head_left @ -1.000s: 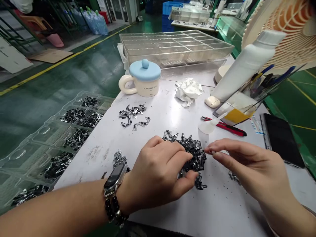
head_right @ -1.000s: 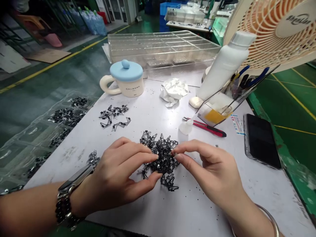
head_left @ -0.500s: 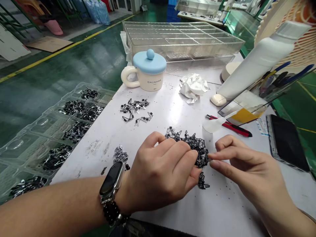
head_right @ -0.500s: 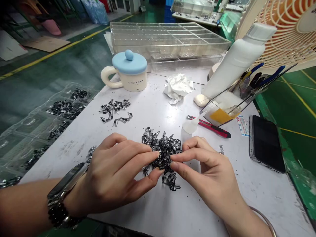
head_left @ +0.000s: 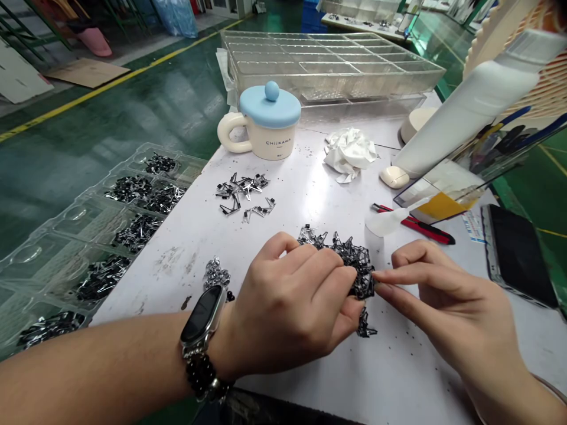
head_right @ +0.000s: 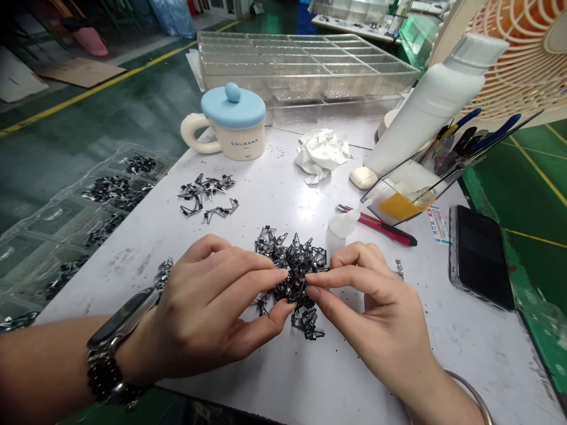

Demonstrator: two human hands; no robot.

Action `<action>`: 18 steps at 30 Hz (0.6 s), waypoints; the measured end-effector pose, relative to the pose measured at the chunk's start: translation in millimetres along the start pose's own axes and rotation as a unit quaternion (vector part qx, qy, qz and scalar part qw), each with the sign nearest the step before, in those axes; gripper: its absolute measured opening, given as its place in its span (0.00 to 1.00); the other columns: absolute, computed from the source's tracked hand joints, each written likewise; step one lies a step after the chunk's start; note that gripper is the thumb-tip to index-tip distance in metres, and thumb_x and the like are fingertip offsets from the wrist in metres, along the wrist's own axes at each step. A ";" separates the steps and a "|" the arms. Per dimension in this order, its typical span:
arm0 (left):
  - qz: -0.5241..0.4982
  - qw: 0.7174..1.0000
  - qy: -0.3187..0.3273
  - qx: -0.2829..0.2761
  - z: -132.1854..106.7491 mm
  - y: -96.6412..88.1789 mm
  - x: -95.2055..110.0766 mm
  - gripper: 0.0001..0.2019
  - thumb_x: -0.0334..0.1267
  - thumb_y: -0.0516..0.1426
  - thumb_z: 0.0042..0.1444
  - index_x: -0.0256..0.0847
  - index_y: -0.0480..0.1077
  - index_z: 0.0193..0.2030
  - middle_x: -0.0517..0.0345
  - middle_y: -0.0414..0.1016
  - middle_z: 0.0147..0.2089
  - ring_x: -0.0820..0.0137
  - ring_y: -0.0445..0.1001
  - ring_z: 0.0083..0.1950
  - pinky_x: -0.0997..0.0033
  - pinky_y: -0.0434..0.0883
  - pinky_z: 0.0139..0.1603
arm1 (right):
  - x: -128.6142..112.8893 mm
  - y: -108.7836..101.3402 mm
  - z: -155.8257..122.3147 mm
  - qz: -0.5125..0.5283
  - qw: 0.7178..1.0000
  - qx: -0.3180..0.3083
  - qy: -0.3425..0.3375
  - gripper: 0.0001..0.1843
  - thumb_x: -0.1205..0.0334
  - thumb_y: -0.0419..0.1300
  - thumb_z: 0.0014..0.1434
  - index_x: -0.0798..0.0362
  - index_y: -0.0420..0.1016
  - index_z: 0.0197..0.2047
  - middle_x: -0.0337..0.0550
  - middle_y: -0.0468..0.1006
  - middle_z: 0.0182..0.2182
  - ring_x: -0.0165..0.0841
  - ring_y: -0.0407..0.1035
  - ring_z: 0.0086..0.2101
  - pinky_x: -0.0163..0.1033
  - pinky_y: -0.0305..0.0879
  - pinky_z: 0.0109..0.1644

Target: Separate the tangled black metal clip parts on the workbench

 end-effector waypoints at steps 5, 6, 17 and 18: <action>-0.003 1.000 -0.001 -0.001 -0.7 0.3 0.4 0.04 0.34 0.58 0.53 0.35 0.72 0.33 0.55 0.78 0.32 0.67 0.75 0.31 0.62 0.66 0.31 | 0.0 -0.6 -1.6 0.004 1.000 0.001 0.004 0.12 0.66 0.63 0.55 0.38 0.76 0.40 0.40 0.65 0.34 0.29 0.62 0.37 0.35 0.60 0.39; -0.003 1.000 -0.004 -0.004 -0.7 0.1 0.7 0.04 0.34 0.58 0.53 0.36 0.72 0.33 0.55 0.78 0.32 0.67 0.75 0.31 0.63 0.66 0.32 | -0.1 -0.6 -1.6 0.002 1.000 0.002 0.006 0.12 0.66 0.63 0.55 0.38 0.76 0.40 0.40 0.65 0.35 0.29 0.62 0.38 0.35 0.61 0.39; -0.016 1.000 -0.010 0.007 -1.7 -0.3 1.5 0.03 0.34 0.58 0.53 0.37 0.71 0.32 0.55 0.78 0.31 0.68 0.76 0.30 0.64 0.66 0.31 | -2.3 1.8 1.1 0.126 0.988 -0.033 0.077 0.09 0.67 0.64 0.53 0.43 0.77 0.36 0.39 0.77 0.36 0.30 0.71 0.42 0.33 0.71 0.45; -0.021 1.000 -0.011 0.012 -1.4 -0.1 1.4 0.03 0.34 0.58 0.53 0.37 0.70 0.31 0.55 0.78 0.31 0.68 0.76 0.30 0.64 0.66 0.31 | -1.3 1.7 0.9 0.140 0.986 -0.039 0.087 0.09 0.67 0.64 0.53 0.43 0.77 0.36 0.39 0.77 0.35 0.30 0.71 0.41 0.32 0.72 0.44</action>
Point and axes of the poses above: each hand's wrist, its own z-axis towards the middle knuckle, its own y-axis out of the palm, x = y × z, the point moved 1 cm from there along z, towards the middle knuckle
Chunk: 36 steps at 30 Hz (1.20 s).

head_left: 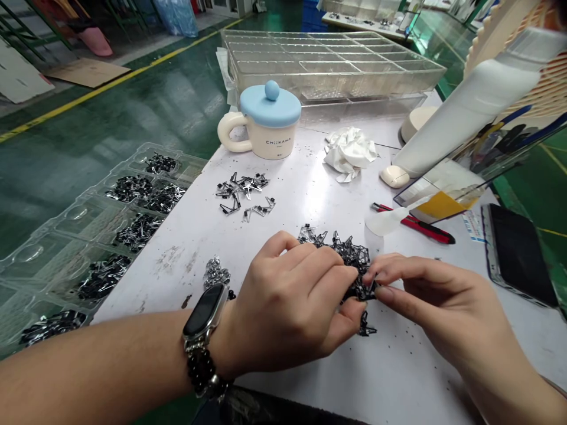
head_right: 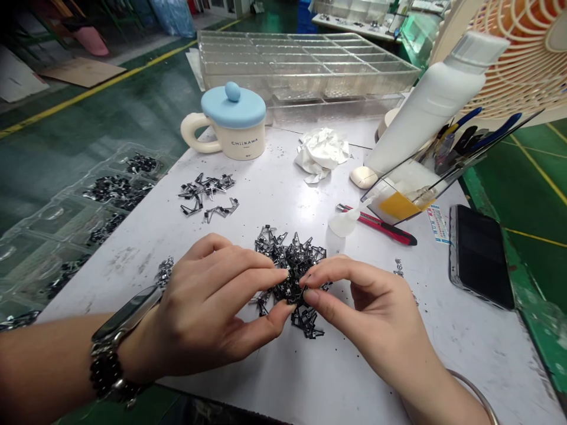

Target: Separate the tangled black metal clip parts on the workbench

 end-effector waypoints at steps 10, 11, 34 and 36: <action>-0.056 0.998 -0.014 0.017 2.4 2.3 1.1 0.07 0.34 0.61 0.50 0.37 0.71 0.36 0.56 0.79 0.32 0.70 0.76 0.31 0.66 0.67 0.31 | -2.0 2.0 -0.6 0.166 0.983 -0.049 0.058 0.12 0.71 0.63 0.53 0.45 0.68 0.37 0.36 0.74 0.34 0.24 0.70 0.37 0.27 0.71 0.40; -0.061 0.998 -0.016 0.018 2.0 2.2 1.4 0.08 0.34 0.61 0.50 0.37 0.71 0.37 0.55 0.79 0.32 0.70 0.76 0.31 0.66 0.67 0.31 | -3.3 1.9 -1.0 0.166 0.983 -0.051 0.054 0.12 0.71 0.63 0.54 0.45 0.67 0.38 0.35 0.74 0.34 0.24 0.70 0.36 0.27 0.71 0.40; -0.647 0.602 -0.427 -0.195 6.9 6.0 -3.7 0.10 0.38 0.63 0.53 0.41 0.73 0.43 0.59 0.73 0.38 0.75 0.70 0.39 0.76 0.67 0.42 | -29.1 3.3 -8.6 -0.277 0.910 0.107 -0.290 0.11 0.68 0.66 0.49 0.54 0.74 0.38 0.44 0.73 0.37 0.35 0.63 0.39 0.46 0.59 0.41; -0.657 0.565 -0.454 -0.209 8.4 7.8 -4.1 0.09 0.37 0.63 0.52 0.39 0.74 0.40 0.59 0.73 0.37 0.76 0.69 0.37 0.78 0.66 0.40 | -29.5 4.7 -9.7 -0.278 0.908 0.109 -0.294 0.11 0.68 0.66 0.49 0.54 0.74 0.38 0.44 0.73 0.37 0.35 0.63 0.39 0.47 0.58 0.41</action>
Point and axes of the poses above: each hand's wrist, its own z-axis towards the middle knuckle, its own y-axis out of the palm, x = y × z, the point moved 1 cm from there along z, towards the middle knuckle
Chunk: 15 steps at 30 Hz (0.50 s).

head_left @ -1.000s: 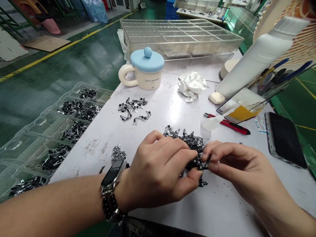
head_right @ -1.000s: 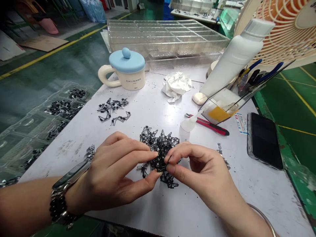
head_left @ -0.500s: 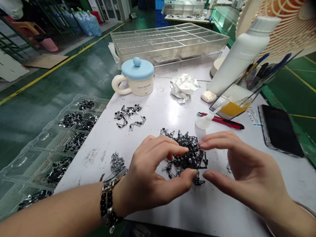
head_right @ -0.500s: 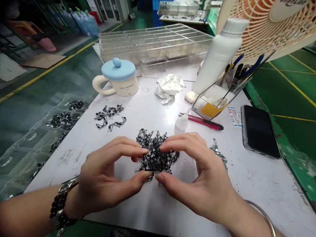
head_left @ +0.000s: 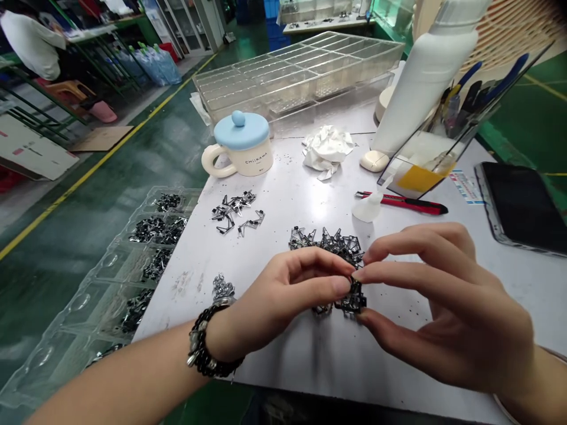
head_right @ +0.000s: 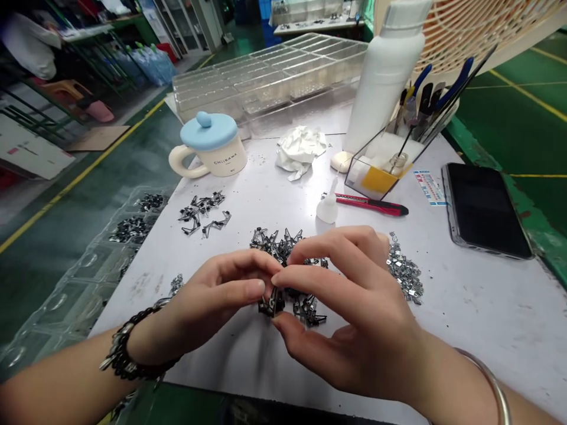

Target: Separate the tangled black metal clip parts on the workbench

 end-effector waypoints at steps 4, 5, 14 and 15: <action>-0.025 0.998 -0.057 0.001 1.4 1.6 -0.7 0.09 0.37 0.64 0.49 0.35 0.75 0.35 0.57 0.71 0.32 0.77 0.67 0.32 0.77 0.65 0.35 | -0.1 1.2 -1.8 -0.003 1.000 0.003 0.002 0.11 0.67 0.66 0.50 0.52 0.75 0.39 0.43 0.73 0.37 0.35 0.63 0.39 0.47 0.58 0.41; -0.042 0.997 -0.063 -0.002 1.1 2.2 -1.2 0.08 0.37 0.64 0.49 0.34 0.75 0.34 0.57 0.71 0.31 0.77 0.66 0.30 0.78 0.64 0.33 | 0.0 1.5 -2.0 -0.004 1.000 0.004 0.004 0.11 0.66 0.66 0.50 0.52 0.75 0.39 0.43 0.73 0.37 0.35 0.63 0.39 0.47 0.59 0.41; -0.116 0.989 -0.090 -0.002 1.1 3.6 -4.2 0.06 0.32 0.65 0.48 0.32 0.72 0.29 0.56 0.69 0.29 0.78 0.66 0.28 0.79 0.61 0.29 | -2.0 4.0 -2.3 -0.006 1.000 0.007 0.015 0.09 0.65 0.65 0.50 0.50 0.74 0.37 0.41 0.74 0.37 0.35 0.63 0.39 0.48 0.60 0.39; -0.118 0.989 -0.091 -0.002 1.5 3.9 -4.5 0.06 0.32 0.64 0.48 0.32 0.72 0.29 0.56 0.69 0.30 0.78 0.66 0.28 0.78 0.62 0.29 | -2.2 4.1 -2.3 -0.007 1.000 0.007 0.016 0.09 0.65 0.65 0.50 0.50 0.74 0.37 0.41 0.74 0.37 0.35 0.63 0.39 0.49 0.60 0.40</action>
Point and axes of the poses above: each hand's wrist, its own z-axis towards the middle knuckle, its own y-axis out of the palm, x = y × z, the point moved 1 cm from there along z, towards the middle knuckle
